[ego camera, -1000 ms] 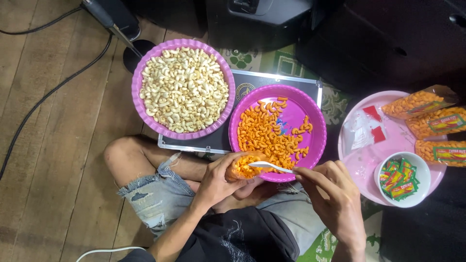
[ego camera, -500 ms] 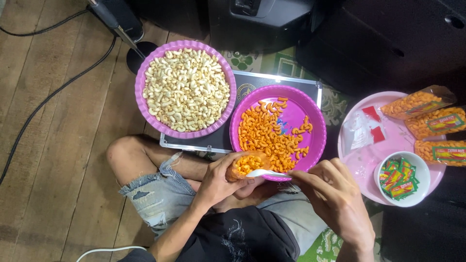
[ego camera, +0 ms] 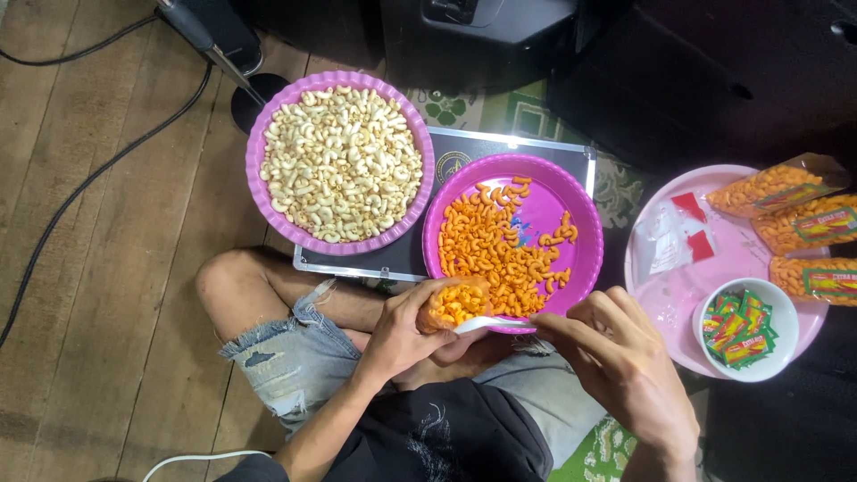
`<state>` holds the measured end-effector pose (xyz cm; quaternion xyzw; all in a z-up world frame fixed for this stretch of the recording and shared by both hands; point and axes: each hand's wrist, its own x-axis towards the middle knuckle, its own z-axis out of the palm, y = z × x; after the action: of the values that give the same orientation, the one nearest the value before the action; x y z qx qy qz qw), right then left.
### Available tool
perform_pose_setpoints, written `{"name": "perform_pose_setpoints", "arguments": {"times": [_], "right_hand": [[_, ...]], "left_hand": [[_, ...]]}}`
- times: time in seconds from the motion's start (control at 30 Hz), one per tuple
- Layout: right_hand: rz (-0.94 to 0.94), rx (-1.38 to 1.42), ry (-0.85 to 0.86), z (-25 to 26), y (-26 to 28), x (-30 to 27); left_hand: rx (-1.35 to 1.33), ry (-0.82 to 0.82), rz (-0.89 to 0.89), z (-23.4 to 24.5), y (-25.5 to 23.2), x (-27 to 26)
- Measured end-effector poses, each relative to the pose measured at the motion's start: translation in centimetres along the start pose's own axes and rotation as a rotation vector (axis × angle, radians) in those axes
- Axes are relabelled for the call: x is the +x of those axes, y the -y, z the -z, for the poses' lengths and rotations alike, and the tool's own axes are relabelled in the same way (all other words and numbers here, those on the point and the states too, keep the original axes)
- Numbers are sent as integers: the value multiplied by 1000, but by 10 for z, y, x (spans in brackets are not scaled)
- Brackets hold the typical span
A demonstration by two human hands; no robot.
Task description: A person scoops orange snack curls from a bowl into a small plastic bag using a spoon while sitting on the floor.
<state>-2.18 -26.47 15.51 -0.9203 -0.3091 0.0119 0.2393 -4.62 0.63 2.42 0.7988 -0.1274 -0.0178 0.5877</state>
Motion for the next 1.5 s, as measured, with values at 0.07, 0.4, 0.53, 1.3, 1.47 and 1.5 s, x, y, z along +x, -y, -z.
{"name": "perform_pose_setpoints", "arguments": {"times": [0.07, 0.4, 0.53, 1.3, 1.47, 1.5], "right_hand": [[5, 28, -43, 3, 5, 8], [47, 61, -52, 5, -2, 11], [76, 8, 0, 5, -2, 12], [85, -40, -52, 7, 6, 17], [6, 15, -245, -2, -19, -2], [-42, -13, -312, -6, -25, -5]], "left_hand": [[-4, -9, 1, -1, 3, 0], [19, 0, 4, 1, 0, 4], [27, -5, -9, -1, 1, 6], [-8, -15, -34, -4, 10, 2], [-82, -42, -23, 0, 2, 6], [-83, -46, -6, 1, 1, 7]]}}
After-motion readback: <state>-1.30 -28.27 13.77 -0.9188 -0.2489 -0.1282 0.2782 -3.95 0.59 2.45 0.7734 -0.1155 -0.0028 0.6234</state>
